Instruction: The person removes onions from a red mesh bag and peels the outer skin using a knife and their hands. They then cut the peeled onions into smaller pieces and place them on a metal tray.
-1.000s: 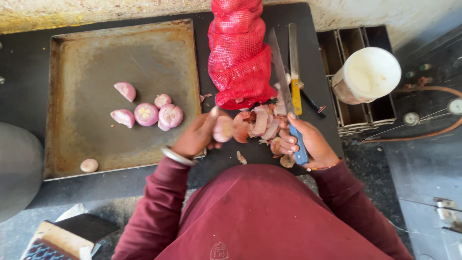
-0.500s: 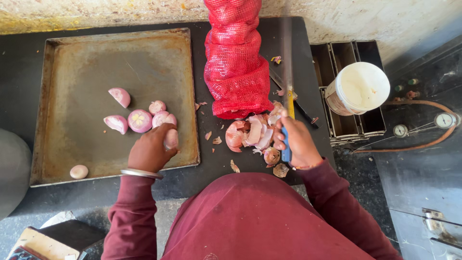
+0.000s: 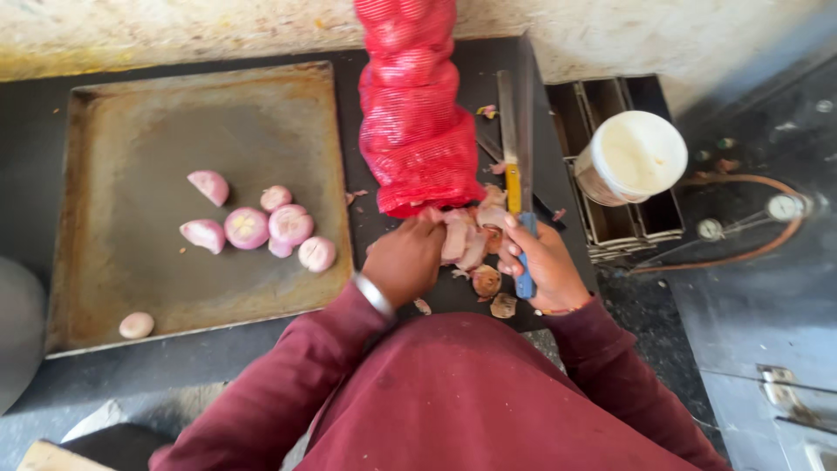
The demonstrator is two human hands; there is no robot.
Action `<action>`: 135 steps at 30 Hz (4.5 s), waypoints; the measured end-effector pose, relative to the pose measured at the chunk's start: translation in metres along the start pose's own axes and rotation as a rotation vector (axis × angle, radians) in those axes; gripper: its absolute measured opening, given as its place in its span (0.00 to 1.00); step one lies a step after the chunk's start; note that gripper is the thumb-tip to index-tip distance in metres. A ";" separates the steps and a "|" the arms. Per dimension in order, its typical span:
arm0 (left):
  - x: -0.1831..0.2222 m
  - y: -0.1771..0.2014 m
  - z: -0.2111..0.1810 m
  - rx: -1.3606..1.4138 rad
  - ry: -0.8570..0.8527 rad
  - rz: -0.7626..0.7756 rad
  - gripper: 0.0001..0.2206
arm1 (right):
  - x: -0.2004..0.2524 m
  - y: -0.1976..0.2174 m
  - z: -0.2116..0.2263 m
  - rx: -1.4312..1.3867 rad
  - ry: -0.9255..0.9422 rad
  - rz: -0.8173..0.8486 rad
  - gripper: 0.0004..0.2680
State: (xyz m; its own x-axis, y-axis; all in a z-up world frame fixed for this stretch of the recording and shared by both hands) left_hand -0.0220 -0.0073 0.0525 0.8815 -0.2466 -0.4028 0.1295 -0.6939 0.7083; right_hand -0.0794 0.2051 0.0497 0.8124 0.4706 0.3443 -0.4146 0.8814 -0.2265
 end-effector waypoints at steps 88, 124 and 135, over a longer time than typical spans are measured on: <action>-0.018 0.062 0.001 1.437 0.400 -0.192 0.30 | 0.040 0.015 -0.024 0.549 0.456 -0.034 0.18; -0.017 -0.038 0.016 2.010 0.584 -0.372 0.33 | 0.047 -0.030 0.021 1.245 0.446 -0.133 0.19; -0.009 -0.058 0.029 1.907 0.632 -0.542 0.24 | 0.045 -0.038 0.033 1.368 0.514 -0.227 0.20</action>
State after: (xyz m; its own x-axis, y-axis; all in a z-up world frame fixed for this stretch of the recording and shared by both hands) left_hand -0.0511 0.0157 -0.0019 0.9773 0.1022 0.1853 0.2105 -0.3762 -0.9023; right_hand -0.0402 0.1940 0.1038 0.8431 0.5117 -0.1654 -0.0796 0.4230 0.9026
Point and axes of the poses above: each hand's wrist, its own x-axis away from the middle knuckle, its own y-axis out of the back of the hand, z = x × y, the point moved 3 cm from there along -x, towards the middle knuckle, and after that the axes turned 14 degrees about x, right-handed, at the moved point
